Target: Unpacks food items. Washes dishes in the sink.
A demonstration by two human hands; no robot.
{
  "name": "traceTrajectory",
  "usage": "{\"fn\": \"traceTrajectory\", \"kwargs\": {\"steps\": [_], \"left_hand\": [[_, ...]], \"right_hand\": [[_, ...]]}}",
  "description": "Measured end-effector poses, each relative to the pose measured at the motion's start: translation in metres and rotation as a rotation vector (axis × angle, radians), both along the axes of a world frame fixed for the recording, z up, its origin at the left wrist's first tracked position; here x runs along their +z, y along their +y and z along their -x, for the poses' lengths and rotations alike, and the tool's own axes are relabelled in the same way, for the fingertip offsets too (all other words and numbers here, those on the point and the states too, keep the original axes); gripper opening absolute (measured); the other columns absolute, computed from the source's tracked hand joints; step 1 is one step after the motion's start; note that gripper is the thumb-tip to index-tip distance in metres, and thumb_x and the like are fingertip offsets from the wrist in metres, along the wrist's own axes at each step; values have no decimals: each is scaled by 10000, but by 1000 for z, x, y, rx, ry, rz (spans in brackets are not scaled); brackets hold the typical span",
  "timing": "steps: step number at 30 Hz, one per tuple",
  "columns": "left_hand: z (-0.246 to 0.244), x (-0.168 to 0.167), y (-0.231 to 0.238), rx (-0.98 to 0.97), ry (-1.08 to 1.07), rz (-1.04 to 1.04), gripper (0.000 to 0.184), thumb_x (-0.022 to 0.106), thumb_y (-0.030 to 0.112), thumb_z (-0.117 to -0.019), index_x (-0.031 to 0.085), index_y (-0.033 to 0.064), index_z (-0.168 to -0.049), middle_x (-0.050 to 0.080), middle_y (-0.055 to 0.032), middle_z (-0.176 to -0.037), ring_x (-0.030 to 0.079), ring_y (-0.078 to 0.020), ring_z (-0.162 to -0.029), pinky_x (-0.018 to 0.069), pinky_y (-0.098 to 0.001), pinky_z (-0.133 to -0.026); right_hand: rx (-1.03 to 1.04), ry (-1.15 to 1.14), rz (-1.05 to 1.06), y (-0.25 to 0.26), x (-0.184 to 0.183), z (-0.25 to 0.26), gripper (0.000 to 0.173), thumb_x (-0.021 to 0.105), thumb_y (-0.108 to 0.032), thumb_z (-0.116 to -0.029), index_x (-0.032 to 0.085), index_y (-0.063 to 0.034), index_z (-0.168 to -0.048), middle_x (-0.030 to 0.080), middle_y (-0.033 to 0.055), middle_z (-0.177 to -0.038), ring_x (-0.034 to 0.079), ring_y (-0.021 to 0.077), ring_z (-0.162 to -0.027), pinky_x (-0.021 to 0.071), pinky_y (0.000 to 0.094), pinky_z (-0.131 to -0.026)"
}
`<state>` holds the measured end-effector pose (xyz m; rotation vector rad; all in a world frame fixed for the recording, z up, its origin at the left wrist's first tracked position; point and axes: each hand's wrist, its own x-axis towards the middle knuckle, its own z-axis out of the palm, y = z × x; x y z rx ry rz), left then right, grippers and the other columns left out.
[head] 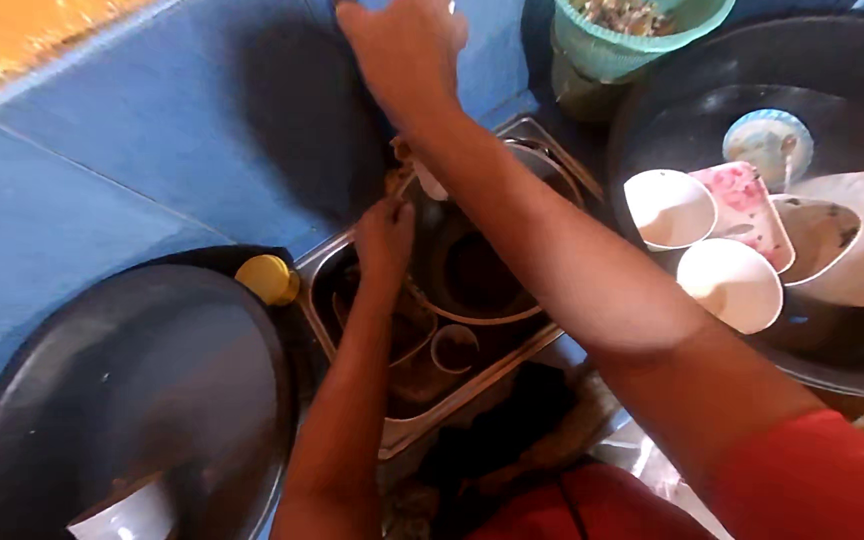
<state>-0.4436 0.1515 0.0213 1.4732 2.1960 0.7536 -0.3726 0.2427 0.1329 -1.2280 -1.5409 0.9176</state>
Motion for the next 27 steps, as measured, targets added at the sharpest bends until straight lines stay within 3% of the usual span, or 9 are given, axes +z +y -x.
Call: {"fn": "traceTrajectory", "kwargs": {"steps": [4,8,12,14,16,19,21,23,27], "left_hand": [[-12,-7,31,-26,-539,48,257,542,172,-1064,602,10,-1254,667,-55,-980,659,-87,-771,581,-272,-733],[-27,-24,56,-44,-995,68,129,523,187,-1074,619,102,-1087,659,22,-865,665,-84,-733,589,-243,-668],[-46,-22,62,-66,-1256,66,254,424,191,-1107,589,143,-920,615,55,-711,573,2,-557,509,-132,-512],[-47,-18,60,-33,-1172,167,286,413,184,-1094,531,175,-833,504,93,-608,412,42,-430,367,-95,-389],[-38,-20,48,-88,-750,353,201,486,220,-1081,554,137,-911,467,71,-600,354,12,-418,311,-132,-378],[-7,-12,19,-445,-59,518,276,560,258,-1070,693,43,-1181,659,-83,-849,606,-161,-687,531,-348,-653],[15,7,3,-546,247,459,249,596,204,-1052,726,20,-1157,701,-230,-1101,674,-390,-1048,511,-624,-938],[22,29,-7,-481,401,381,255,577,177,-1054,724,4,-1170,664,-289,-1193,617,-485,-1175,447,-697,-994],[-5,32,5,-310,90,230,285,606,195,-1045,673,-20,-1218,694,-217,-1152,670,-323,-1073,502,-541,-981]], "right_hand": [[585,-58,-279,90,-56,-2,220,634,-168,-997,701,-31,-837,633,39,-727,631,122,-656,557,293,-577],[1052,-182,-306,155,-75,-15,152,571,-179,-1038,700,-138,-1108,665,-29,-1023,630,28,-955,545,225,-863],[688,230,-41,81,-81,-45,206,529,-26,-1031,637,70,-1178,666,153,-1113,655,153,-1029,560,298,-908],[404,650,236,54,-118,-50,314,402,-91,-1085,526,76,-1320,633,199,-1252,644,216,-1117,555,356,-946],[99,743,635,30,-154,-47,211,513,-134,-1037,606,12,-1159,624,123,-997,608,189,-837,537,356,-696],[320,588,1085,-7,-172,-44,135,484,-193,-1056,551,-78,-1079,519,22,-816,517,104,-658,478,272,-575],[626,383,1111,-19,-173,-37,225,446,-158,-1085,559,-17,-1218,597,79,-893,596,142,-711,545,302,-643],[878,76,1061,-20,-167,-38,225,489,-85,-1048,583,21,-1223,625,88,-964,619,135,-768,559,290,-711],[984,-220,803,-4,-162,-49,255,516,-132,-1073,563,-37,-1305,609,62,-988,574,97,-757,518,272,-677]]}}
